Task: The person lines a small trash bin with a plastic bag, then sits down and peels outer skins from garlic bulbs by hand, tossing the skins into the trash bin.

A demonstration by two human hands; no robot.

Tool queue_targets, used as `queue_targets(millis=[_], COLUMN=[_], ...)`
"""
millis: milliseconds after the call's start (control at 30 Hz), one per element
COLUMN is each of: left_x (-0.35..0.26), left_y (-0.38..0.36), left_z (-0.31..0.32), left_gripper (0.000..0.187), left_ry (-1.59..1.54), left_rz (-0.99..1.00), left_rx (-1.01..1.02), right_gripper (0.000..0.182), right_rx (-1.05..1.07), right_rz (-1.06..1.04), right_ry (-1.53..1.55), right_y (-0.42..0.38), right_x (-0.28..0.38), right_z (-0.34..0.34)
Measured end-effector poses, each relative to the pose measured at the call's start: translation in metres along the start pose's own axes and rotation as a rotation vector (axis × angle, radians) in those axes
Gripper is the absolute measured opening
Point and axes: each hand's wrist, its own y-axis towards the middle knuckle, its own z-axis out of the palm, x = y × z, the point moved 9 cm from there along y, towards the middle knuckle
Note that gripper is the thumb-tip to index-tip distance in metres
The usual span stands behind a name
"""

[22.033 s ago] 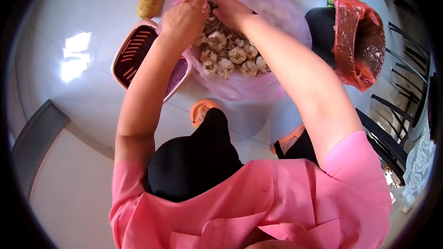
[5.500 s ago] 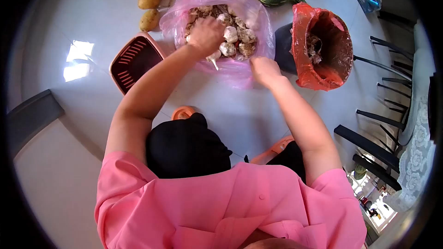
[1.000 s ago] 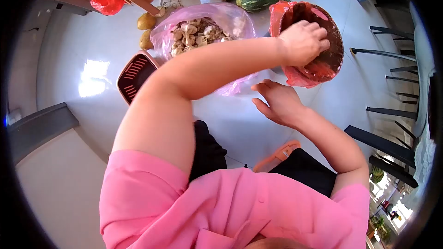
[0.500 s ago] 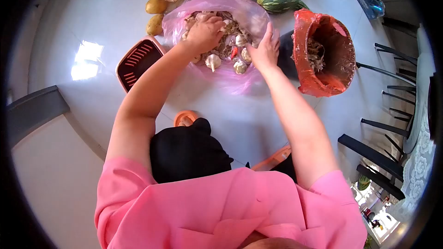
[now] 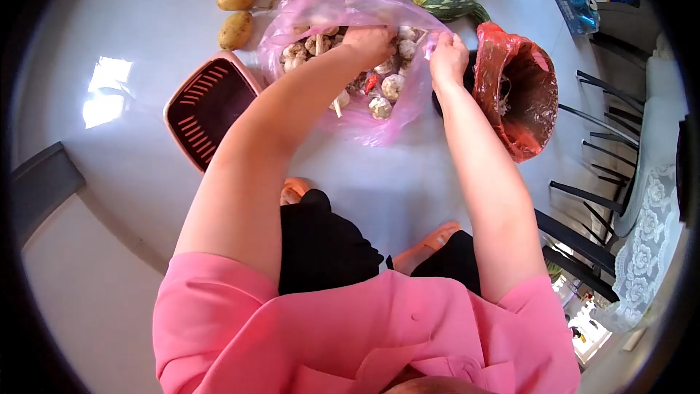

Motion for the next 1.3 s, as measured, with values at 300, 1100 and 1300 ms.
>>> queue_targets(millis=[300, 1100, 1300], left_x=[0.015, -0.246, -0.287], left_y=[-0.02, 0.03, 0.029], left_z=[-0.01, -0.099, -0.026], left_gripper=[0.02, 0.035, 0.029], left_ry=[-0.297, -1.067, -1.282], left_rz=[0.003, 0.078, -0.14], left_rx=[-0.298, 0.309, 0.381], right_gripper=[0.025, 0.025, 0.026], right_rx=[0.138, 0.455, 0.399], right_rz=[-0.07, -0.138, 0.387], right_ry=[0.13, -0.19, 0.462], right_y=[-0.025, 0.005, 0.014], right_x=[0.026, 0.024, -0.054], right_z=[-0.023, -0.219, -0.212])
